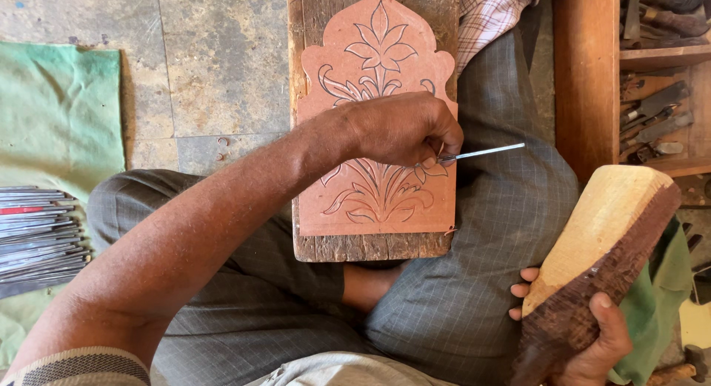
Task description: The person carves a floral pattern into a wooden block using a small chisel and a wooden mallet.
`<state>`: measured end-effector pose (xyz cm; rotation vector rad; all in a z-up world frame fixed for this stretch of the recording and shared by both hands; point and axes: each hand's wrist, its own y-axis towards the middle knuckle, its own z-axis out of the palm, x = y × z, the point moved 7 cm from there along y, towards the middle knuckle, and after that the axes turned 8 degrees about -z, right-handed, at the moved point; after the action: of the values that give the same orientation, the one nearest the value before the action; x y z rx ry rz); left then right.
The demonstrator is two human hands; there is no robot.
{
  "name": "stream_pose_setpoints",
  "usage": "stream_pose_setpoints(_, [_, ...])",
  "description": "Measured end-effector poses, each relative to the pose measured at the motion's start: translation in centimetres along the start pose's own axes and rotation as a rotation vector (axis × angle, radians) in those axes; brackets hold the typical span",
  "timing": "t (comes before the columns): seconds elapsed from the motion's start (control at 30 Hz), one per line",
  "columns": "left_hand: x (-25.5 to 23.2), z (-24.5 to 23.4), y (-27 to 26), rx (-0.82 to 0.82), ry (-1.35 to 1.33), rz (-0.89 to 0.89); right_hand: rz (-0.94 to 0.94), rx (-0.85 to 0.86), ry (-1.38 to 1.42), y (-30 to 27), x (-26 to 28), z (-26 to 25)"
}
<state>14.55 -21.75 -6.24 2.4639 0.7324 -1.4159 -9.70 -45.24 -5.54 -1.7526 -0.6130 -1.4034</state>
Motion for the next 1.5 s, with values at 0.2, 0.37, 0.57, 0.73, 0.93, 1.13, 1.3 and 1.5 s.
stream_pose_setpoints(0.2, [-0.3,-0.1,-0.3,-0.017,0.072,0.018,-0.185,0.195,-0.133,-0.1,3.4,1.6])
stream_pose_setpoints(0.37, [-0.7,-0.4,-0.5,-0.091,0.146,0.063,-0.700,0.200,-0.747,-0.8,8.5,4.1])
stream_pose_setpoints(0.57, [-0.6,-0.5,-0.6,-0.120,0.151,0.026,-0.934,0.234,-0.873,-1.6,10.3,8.3])
stream_pose_setpoints(0.73, [-0.8,-0.4,-0.8,-0.157,0.186,0.016,-0.879,0.187,-0.846,-1.3,10.4,8.9])
stream_pose_setpoints(0.93, [-0.6,-0.2,-0.4,-0.159,0.211,-0.077,-0.899,0.201,-0.947,-0.9,11.0,9.1])
stream_pose_setpoints(1.13, [-0.6,-0.3,-0.4,-0.159,0.224,-0.142,-0.876,0.251,-0.921,-0.5,11.4,9.9])
stream_pose_setpoints(1.3, [-0.7,-0.4,-0.6,-0.199,0.257,-0.106,-0.758,0.228,-0.698,0.3,10.9,9.8])
stream_pose_setpoints(1.5, [-0.6,-0.5,-0.7,-0.226,0.261,-0.130,-0.852,0.273,-0.773,0.6,11.7,10.3])
